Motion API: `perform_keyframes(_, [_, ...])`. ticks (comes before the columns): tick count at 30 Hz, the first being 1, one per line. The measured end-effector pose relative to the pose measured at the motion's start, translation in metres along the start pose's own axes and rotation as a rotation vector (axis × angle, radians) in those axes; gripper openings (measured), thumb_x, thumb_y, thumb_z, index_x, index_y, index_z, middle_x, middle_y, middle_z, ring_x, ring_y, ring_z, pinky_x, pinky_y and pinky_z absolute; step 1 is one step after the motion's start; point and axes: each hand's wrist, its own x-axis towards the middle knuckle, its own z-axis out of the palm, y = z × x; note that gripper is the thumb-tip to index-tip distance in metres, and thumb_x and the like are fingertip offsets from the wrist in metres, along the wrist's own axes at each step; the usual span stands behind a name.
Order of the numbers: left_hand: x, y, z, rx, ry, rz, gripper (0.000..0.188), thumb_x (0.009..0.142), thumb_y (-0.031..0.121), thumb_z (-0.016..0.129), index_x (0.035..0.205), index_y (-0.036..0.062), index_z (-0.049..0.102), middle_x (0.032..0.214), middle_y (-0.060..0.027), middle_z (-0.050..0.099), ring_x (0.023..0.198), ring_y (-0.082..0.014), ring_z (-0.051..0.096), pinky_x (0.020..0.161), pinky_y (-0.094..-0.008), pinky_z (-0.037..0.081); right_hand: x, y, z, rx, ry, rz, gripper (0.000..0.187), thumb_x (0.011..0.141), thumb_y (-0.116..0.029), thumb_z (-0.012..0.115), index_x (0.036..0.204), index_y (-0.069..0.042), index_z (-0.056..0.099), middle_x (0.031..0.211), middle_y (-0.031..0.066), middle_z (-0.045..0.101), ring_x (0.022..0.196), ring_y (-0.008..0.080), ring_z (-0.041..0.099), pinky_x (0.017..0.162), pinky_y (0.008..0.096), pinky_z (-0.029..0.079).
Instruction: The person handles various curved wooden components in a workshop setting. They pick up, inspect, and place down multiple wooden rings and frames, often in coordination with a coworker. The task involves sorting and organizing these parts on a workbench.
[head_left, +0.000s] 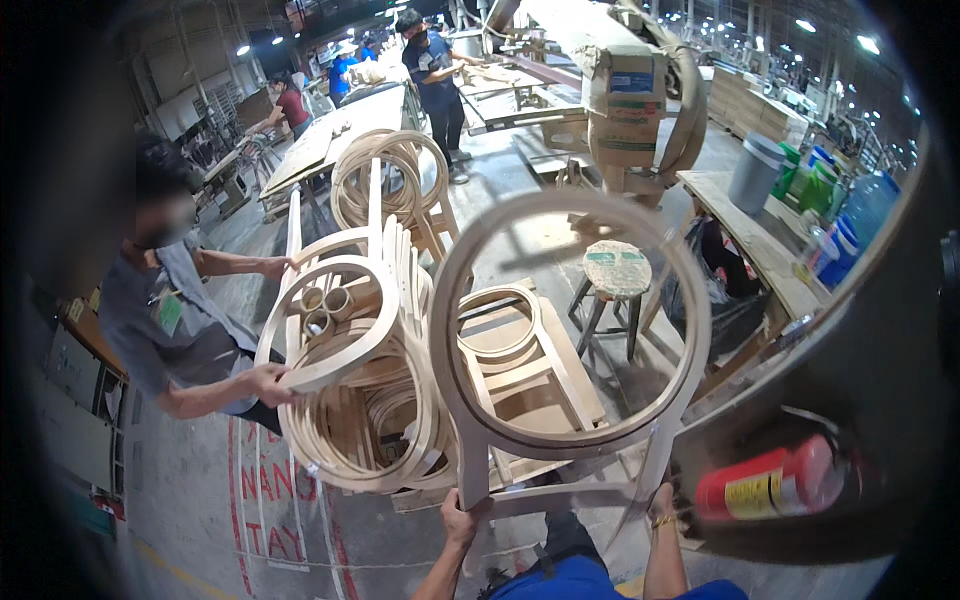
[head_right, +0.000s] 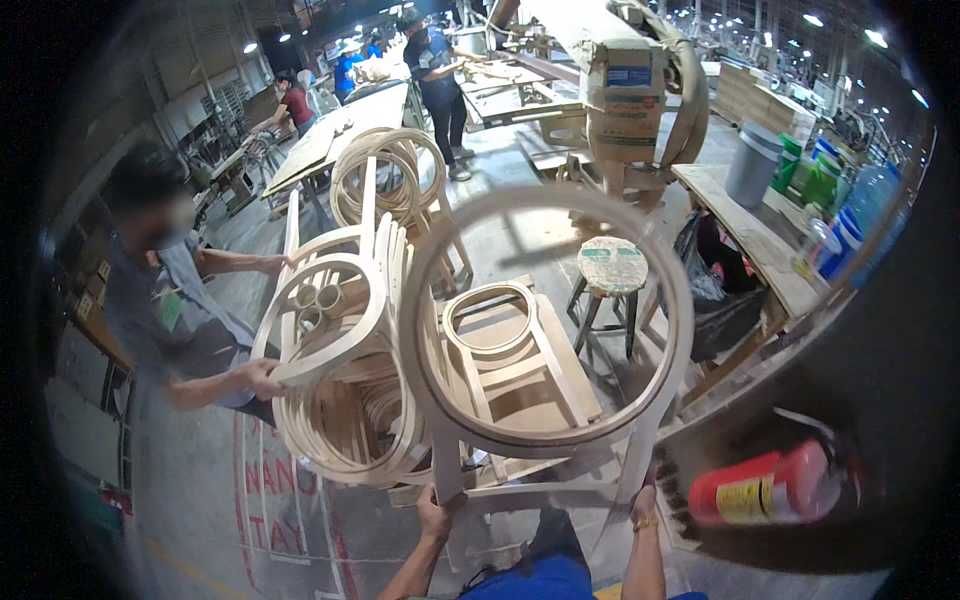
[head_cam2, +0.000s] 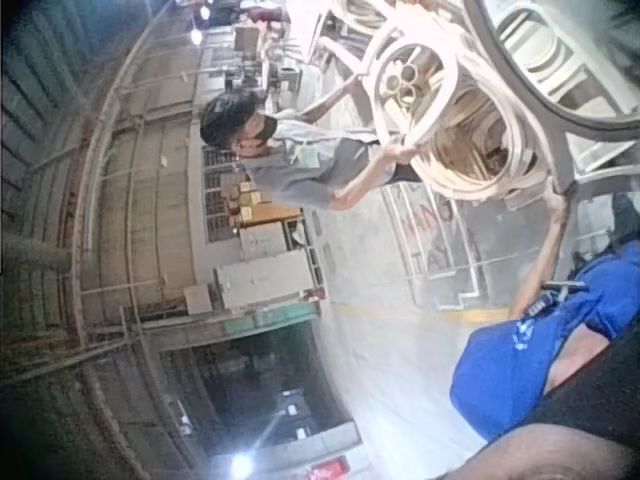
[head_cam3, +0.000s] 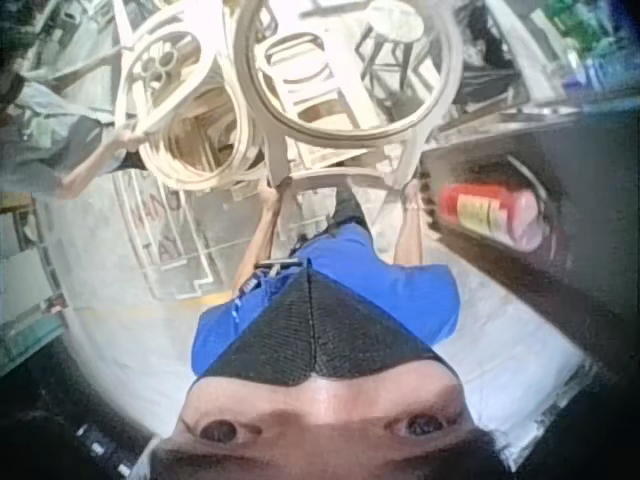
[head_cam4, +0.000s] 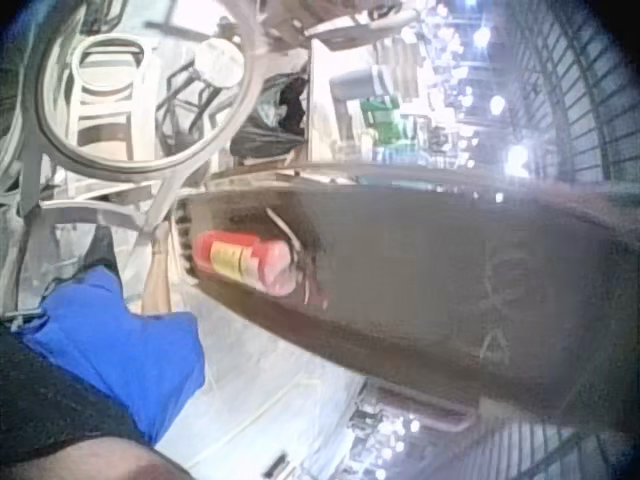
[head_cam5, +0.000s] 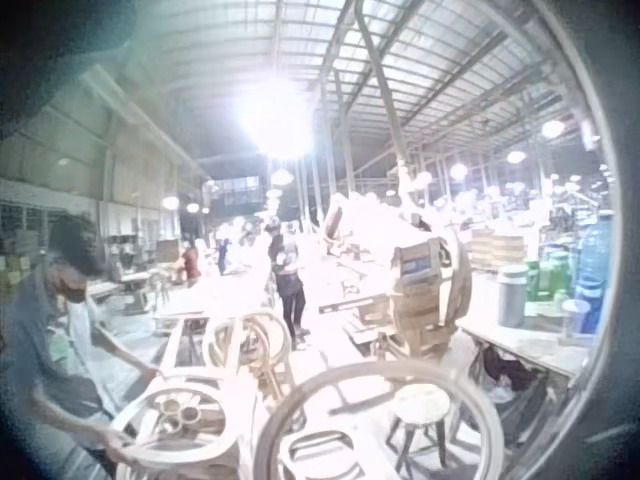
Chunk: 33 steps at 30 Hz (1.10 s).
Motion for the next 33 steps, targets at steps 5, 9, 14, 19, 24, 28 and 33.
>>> perform_keyframes(5, [0.07,-0.074,0.037,0.19,0.092,-0.32,0.032,0.071,0.03,0.067,0.074,-0.001,0.062,0.066,-0.0039,0.06,0.061,-0.0096,0.052,0.059,-0.0273,0.044,0.044,0.037,-0.001,-0.399,-0.068,0.22,0.038,0.089,-0.037,0.041,0.087,-0.002,0.056,0.07,0.0033,0.054,0.065,0.0116,0.049,0.059,0.0268,0.041])
perform_keyframes(9, [0.098,-0.126,0.048,0.399,0.133,-0.539,0.042,0.073,0.04,0.063,0.072,-0.0021,0.062,0.061,-0.0059,0.059,0.06,-0.0102,0.051,0.057,-0.0306,0.043,0.077,0.082,0.021,-0.779,-0.096,0.223,0.034,0.083,-0.033,0.054,0.074,0.0,0.054,0.066,0.002,0.05,0.062,0.0094,0.043,0.057,0.0257,0.038])
perform_keyframes(14, [0.148,-0.181,0.068,0.505,0.19,-0.672,0.044,0.075,0.042,0.061,0.071,-0.0009,0.062,0.061,-0.007,0.058,0.059,-0.0115,0.051,0.058,-0.0314,0.042,0.148,0.138,0.062,-0.997,-0.163,0.238,0.038,0.078,-0.033,0.06,0.071,0.004,0.056,0.067,0.0046,0.054,0.064,0.0115,0.047,0.06,0.028,0.04])
perform_keyframes(19, [0.246,-0.251,0.111,0.403,0.164,-0.696,0.055,0.075,0.053,0.056,0.081,-0.0009,0.063,0.075,-0.0163,0.063,0.074,-0.026,0.06,0.068,-0.0362,0.043,0.249,0.201,0.115,-0.979,-0.159,0.185,0.04,0.075,-0.035,0.062,0.071,0.005,0.06,0.066,0.0073,0.057,0.065,0.0124,0.048,0.06,0.0301,0.041])
perform_keyframes(24, [0.344,-0.334,0.13,0.397,0.4,-0.691,0.059,0.074,0.054,0.053,0.09,-0.0014,0.062,0.09,-0.0226,0.061,0.088,-0.0354,0.057,0.078,-0.0407,0.041,0.339,0.27,0.205,-1.242,-0.351,0.154,0.048,0.072,-0.039,0.062,0.084,0.007,0.058,0.075,0.0175,0.059,0.071,0.0228,0.055,0.069,0.0339,0.043])
perform_keyframes(28, [0.409,-0.315,0.159,0.323,0.408,-0.461,0.054,0.078,0.047,0.052,0.098,-0.0024,0.059,0.097,-0.0232,0.059,0.092,-0.0363,0.055,0.082,-0.0402,0.04,0.388,0.291,0.245,-1.319,-0.433,-0.103,0.047,0.072,-0.031,0.062,0.101,0.005,0.055,0.096,0.0248,0.057,0.093,0.0351,0.055,0.081,0.0387,0.042])
perform_keyframes(33, [0.314,-0.279,0.175,0.241,-0.087,-0.396,0.05,0.079,0.04,0.056,0.111,0.0016,0.053,0.113,-0.0179,0.054,0.107,-0.029,0.05,0.091,-0.0349,0.037,0.337,0.298,0.23,-1.405,-0.662,-0.011,0.05,0.075,-0.031,0.058,0.109,0.004,0.051,0.102,0.0246,0.057,0.096,0.0352,0.055,0.083,0.039,0.043])
